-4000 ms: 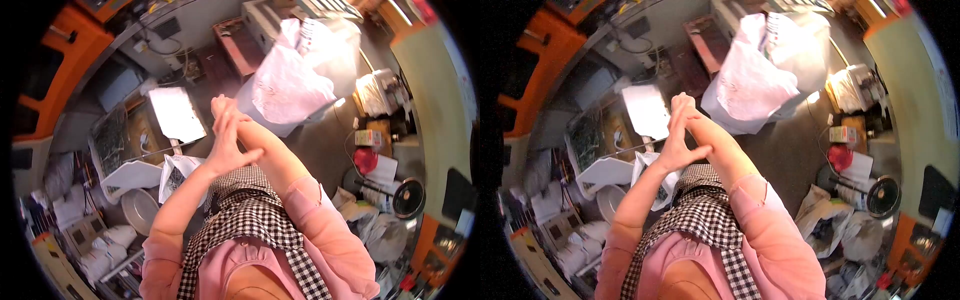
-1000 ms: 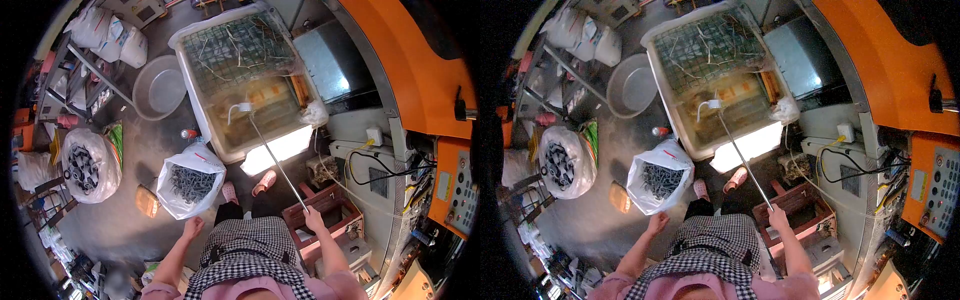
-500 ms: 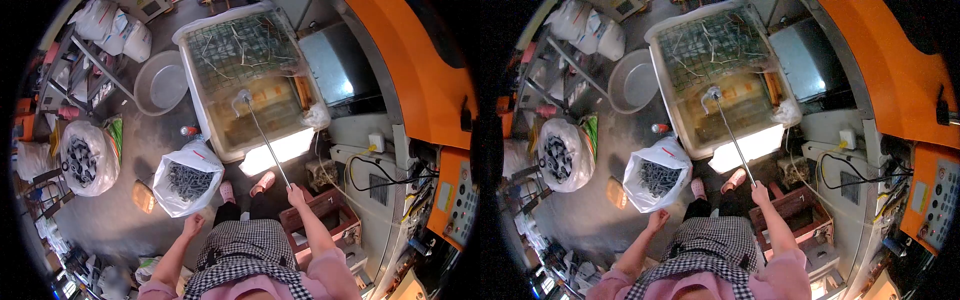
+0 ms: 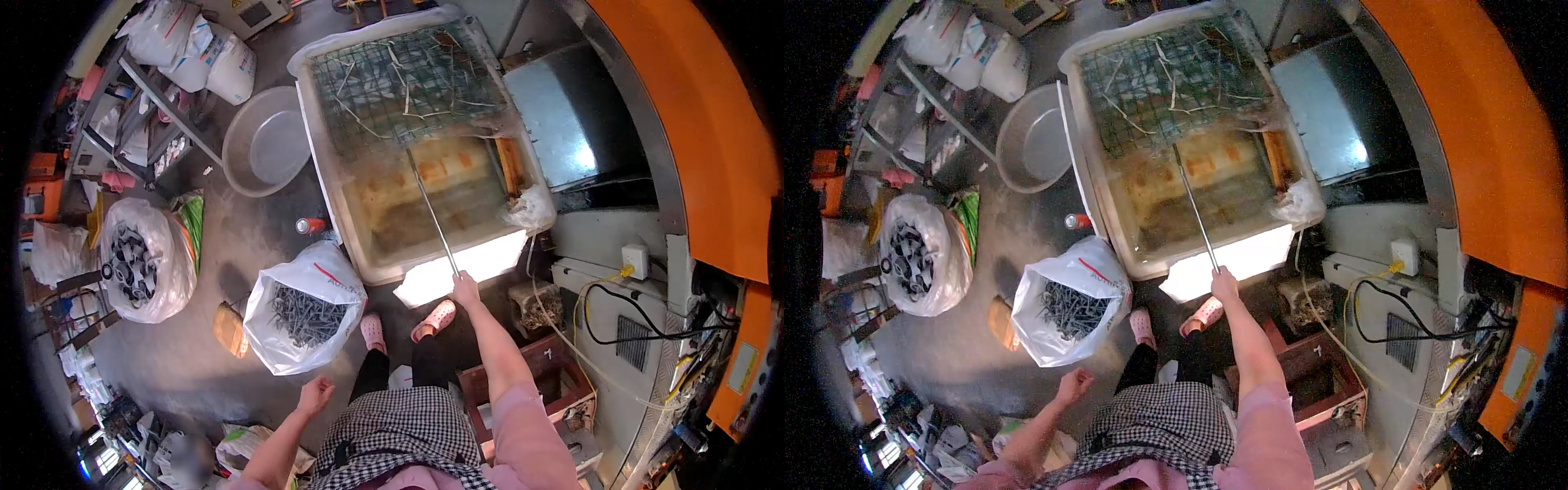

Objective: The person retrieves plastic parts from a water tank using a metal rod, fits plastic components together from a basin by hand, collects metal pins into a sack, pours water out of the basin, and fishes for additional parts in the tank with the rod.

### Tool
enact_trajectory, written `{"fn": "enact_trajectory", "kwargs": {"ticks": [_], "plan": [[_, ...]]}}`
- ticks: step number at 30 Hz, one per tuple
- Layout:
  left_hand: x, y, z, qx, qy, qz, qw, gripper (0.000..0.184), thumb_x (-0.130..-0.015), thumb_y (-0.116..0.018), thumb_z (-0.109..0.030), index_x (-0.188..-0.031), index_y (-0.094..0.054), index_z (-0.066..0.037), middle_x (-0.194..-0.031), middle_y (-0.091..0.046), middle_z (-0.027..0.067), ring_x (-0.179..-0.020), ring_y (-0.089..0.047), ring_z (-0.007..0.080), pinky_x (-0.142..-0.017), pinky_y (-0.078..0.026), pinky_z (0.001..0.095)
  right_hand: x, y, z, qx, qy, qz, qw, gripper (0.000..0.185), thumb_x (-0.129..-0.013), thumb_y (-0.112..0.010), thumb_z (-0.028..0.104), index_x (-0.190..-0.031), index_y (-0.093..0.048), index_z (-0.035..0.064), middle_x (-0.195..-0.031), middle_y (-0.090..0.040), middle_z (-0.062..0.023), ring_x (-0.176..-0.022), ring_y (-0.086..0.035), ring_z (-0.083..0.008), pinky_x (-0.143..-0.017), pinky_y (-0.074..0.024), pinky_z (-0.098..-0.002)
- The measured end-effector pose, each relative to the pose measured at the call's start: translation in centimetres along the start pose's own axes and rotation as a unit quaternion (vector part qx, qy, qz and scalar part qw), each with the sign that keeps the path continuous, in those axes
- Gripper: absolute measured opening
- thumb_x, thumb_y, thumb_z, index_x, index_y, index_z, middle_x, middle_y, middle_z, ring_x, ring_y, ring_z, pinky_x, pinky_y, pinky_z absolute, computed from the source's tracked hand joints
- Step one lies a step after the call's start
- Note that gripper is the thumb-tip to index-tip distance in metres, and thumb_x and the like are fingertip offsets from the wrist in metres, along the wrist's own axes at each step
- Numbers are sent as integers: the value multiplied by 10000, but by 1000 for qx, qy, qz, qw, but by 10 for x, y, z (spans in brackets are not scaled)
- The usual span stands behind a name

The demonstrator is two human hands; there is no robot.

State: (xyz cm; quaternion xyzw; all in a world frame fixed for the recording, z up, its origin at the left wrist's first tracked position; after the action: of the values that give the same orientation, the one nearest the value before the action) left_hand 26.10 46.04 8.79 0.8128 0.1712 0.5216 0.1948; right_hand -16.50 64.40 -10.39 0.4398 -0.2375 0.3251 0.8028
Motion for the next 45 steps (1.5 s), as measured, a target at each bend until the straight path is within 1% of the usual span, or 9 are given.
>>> {"fn": "enact_trajectory", "kwargs": {"ticks": [6,9,22,28,34,36,37,40,45], "plan": [[-7,-18,2,-21,9,15,1000,205,-772,-660,-187,-860,-586,-17,-764,-646,127,-726,-646,235,-668,-505,323,-62,-21,19,16,21,16,1000,320,-897,-436,267,-1085,-519,23,-1011,-574,-264,-974,-531,-429,-845,-419,-475],[-11,-29,7,-35,56,28,997,207,-778,-656,-187,-865,-582,-14,-764,-645,126,-726,-645,235,-667,-503,323,-91,-27,27,0,35,-18,999,271,-897,-444,263,-975,-520,15,-927,-592,-266,-908,-553,-436,-777,-436,-497],[-19,-48,12,-12,100,35,994,204,-782,-643,-181,-862,-578,-6,-769,-644,135,-734,-642,225,-681,-502,317,-179,-36,76,-44,88,-40,994,282,-905,-424,293,-991,-511,39,-935,-592,-251,-913,-542,-445,-782,-425,-509],[-29,-42,-5,-44,34,25,998,216,-786,-646,-207,-860,-577,-15,-754,-641,122,-716,-634,234,-658,-495,324,-149,-31,56,-63,97,-43,992,283,-899,-439,294,-961,-518,29,-953,-581,-256,-928,-530,-444,-785,-415,-504],[-24,-30,-23,-22,26,19,999,186,-789,-642,-169,-860,-574,-11,-763,-644,131,-724,-647,226,-672,-509,318,-32,0,-36,-76,51,-43,995,331,-904,-446,293,-1114,-517,46,-967,-583,-268,-924,-546,-437,-770,-443,-469],[-21,-32,-23,-33,14,21,999,190,-781,-650,-167,-865,-579,-12,-771,-646,130,-726,-647,223,-675,-509,315,-1,8,-65,-63,52,-93,992,274,-898,-469,246,-1038,-565,32,-820,-623,-185,-785,-607,-335,-687,-463,-399],[-20,-33,-22,-31,11,22,999,190,-781,-650,-167,-865,-579,-12,-771,-646,130,-726,-647,223,-675,-509,315,9,10,-75,-62,53,-96,992,274,-898,-469,246,-1038,-565,32,-820,-623,-185,-785,-607,-335,-687,-463,-399],[-18,-33,-15,-41,25,26,999,204,-772,-656,-182,-865,-592,-12,-777,-650,130,-729,-648,224,-677,-509,315,30,17,-93,-110,20,-105,988,244,-901,-487,237,-1004,-577,34,-584,-524,-48,-527,-514,-112,-511,-426,-285],[-18,-33,-2,-39,48,40,997,220,-761,-661,-218,-848,-617,-21,-776,-653,137,-739,-647,241,-688,-507,331,34,16,-83,-160,-9,-81,984,234,-905,-481,233,-994,-587,44,-573,-515,-37,-502,-497,-105,-471,-400,-274]]}}
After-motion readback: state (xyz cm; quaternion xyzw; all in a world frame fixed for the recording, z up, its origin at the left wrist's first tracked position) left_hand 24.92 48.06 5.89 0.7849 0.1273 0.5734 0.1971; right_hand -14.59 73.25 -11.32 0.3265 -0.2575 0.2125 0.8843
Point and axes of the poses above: each hand's wrist, its own x-axis away from the middle knuckle, its own y-axis out of the back of the hand, z = x × y, the point moved 8 cm from there along -x, towards the middle knuckle
